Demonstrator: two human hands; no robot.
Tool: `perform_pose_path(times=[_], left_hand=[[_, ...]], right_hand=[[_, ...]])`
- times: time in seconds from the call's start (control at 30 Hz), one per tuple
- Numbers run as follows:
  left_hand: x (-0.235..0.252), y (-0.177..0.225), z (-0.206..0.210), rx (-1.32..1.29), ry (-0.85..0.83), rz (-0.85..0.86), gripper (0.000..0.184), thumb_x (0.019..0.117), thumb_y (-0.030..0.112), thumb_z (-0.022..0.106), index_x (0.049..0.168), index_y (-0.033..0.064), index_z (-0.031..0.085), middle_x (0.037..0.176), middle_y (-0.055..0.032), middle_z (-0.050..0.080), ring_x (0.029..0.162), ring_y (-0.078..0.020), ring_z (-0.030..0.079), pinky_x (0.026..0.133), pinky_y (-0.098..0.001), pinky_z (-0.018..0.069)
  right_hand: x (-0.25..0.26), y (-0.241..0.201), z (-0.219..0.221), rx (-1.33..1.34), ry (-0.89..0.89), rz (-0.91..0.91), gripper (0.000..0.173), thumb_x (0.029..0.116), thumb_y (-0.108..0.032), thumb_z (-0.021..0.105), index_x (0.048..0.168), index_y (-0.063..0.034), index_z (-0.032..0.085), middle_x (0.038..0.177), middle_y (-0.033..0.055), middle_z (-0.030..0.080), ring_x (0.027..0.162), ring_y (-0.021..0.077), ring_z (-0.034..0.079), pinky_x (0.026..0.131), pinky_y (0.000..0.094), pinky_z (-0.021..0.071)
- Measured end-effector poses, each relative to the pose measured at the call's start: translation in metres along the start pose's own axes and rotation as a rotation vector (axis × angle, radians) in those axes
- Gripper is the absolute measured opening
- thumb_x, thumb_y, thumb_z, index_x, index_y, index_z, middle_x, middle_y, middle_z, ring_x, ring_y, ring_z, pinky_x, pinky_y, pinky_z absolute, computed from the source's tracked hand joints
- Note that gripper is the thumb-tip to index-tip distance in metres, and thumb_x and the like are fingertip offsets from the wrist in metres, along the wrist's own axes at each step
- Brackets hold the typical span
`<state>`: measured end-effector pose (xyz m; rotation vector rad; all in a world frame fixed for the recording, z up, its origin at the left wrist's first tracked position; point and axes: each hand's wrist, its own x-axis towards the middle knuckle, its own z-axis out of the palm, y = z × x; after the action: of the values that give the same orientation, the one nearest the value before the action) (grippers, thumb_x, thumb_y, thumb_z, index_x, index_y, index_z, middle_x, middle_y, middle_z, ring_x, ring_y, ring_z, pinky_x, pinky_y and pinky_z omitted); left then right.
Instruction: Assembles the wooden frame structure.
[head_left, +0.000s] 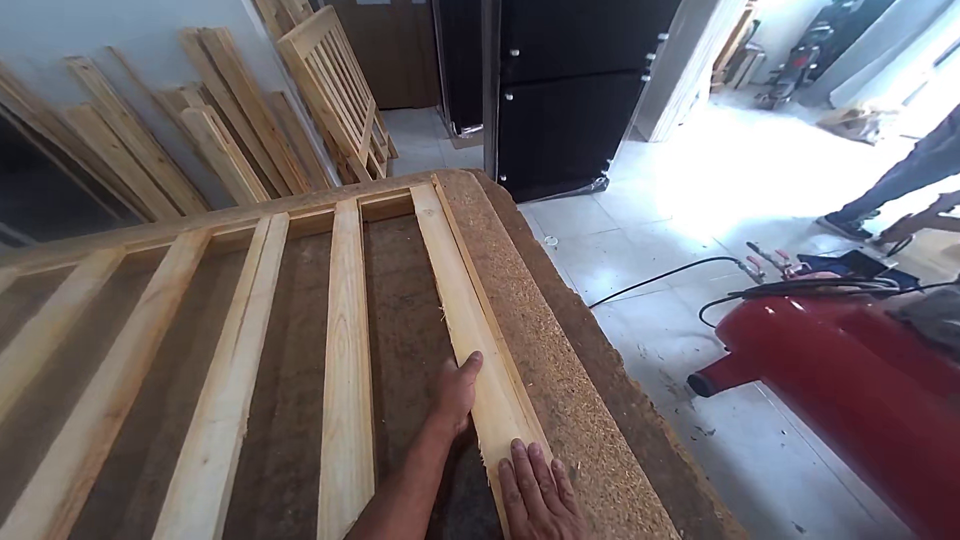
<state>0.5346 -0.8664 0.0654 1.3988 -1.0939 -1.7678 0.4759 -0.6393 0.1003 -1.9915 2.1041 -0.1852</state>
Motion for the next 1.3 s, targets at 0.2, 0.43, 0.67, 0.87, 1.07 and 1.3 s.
perform_pose_path(times=[0.2, 0.43, 0.67, 0.87, 1.07, 1.3], left_hand=[[0.009, -0.014, 0.001, 0.086, 0.025, -0.015, 0.045, 0.1038, 0.036, 0.062, 0.135, 0.0041, 0.057, 0.110, -0.0182, 0.073, 0.096, -0.0296, 0.074, 0.083, -0.0493, 0.0623], [0.016, -0.027, 0.003, 0.193, 0.046, -0.048, 0.057, 0.1020, 0.044, 0.062, 0.141, 0.0043, 0.052, 0.118, -0.0190, 0.071, 0.106, -0.0299, 0.072, 0.092, -0.0523, 0.0595], [-0.085, -0.053, -0.012, 0.243, -0.071, -0.124, 0.067, 0.1007, 0.046, 0.063, 0.150, 0.0060, 0.041, 0.131, -0.0172, 0.064, 0.116, -0.0273, 0.066, 0.099, -0.0507, 0.0568], [-0.136, -0.095, 0.009, 0.419, -0.014, -0.104, 0.057, 0.1028, 0.052, 0.056, 0.134, 0.0041, 0.054, 0.105, -0.0136, 0.073, 0.096, -0.0235, 0.073, 0.089, -0.0500, 0.0605], [-0.124, -0.093, 0.002, 0.459, -0.072, -0.038, 0.056, 0.1034, 0.050, 0.056, 0.132, 0.0028, 0.055, 0.105, -0.0138, 0.073, 0.096, -0.0225, 0.074, 0.090, -0.0486, 0.0607], [-0.188, -0.047, -0.010, 0.618, 0.040, 0.018, 0.068, 0.0986, 0.052, 0.062, 0.139, -0.0017, 0.053, 0.109, -0.0229, 0.072, 0.097, -0.0350, 0.073, 0.083, -0.0564, 0.0614]], right_hand=[[0.006, 0.003, 0.014, -0.009, -0.065, -0.002, 0.086, 0.0962, -0.068, 0.043, 0.156, -0.0064, 0.043, 0.166, 0.0240, 0.028, 0.154, 0.0394, 0.028, 0.127, 0.0561, 0.0172], [-0.003, -0.003, 0.020, 0.055, 0.131, 0.022, 0.067, 0.1029, -0.058, 0.040, 0.149, -0.0104, 0.054, 0.158, 0.0194, 0.045, 0.148, 0.0356, 0.042, 0.123, 0.0620, 0.0253], [-0.050, 0.047, -0.015, 0.883, 0.007, 0.672, 0.042, 0.1097, -0.038, 0.042, 0.141, -0.0175, 0.062, 0.124, 0.0053, 0.070, 0.105, 0.0204, 0.070, 0.087, 0.0513, 0.0581], [-0.060, 0.055, 0.022, 1.046, -0.075, 0.583, 0.058, 0.1094, -0.055, 0.024, 0.151, -0.0259, 0.052, 0.122, 0.0026, 0.072, 0.105, 0.0155, 0.071, 0.089, 0.0481, 0.0606], [-0.042, 0.052, 0.017, 0.961, -0.135, 0.561, 0.051, 0.1078, -0.047, 0.041, 0.150, -0.0203, 0.049, 0.110, 0.0074, 0.073, 0.095, 0.0192, 0.073, 0.084, 0.0473, 0.0616], [-0.047, 0.057, -0.004, 0.445, -0.308, 0.618, 0.071, 0.0884, -0.052, 0.075, 0.138, -0.0062, 0.055, 0.104, 0.0202, 0.070, 0.092, 0.0358, 0.071, 0.080, 0.0622, 0.0570]])
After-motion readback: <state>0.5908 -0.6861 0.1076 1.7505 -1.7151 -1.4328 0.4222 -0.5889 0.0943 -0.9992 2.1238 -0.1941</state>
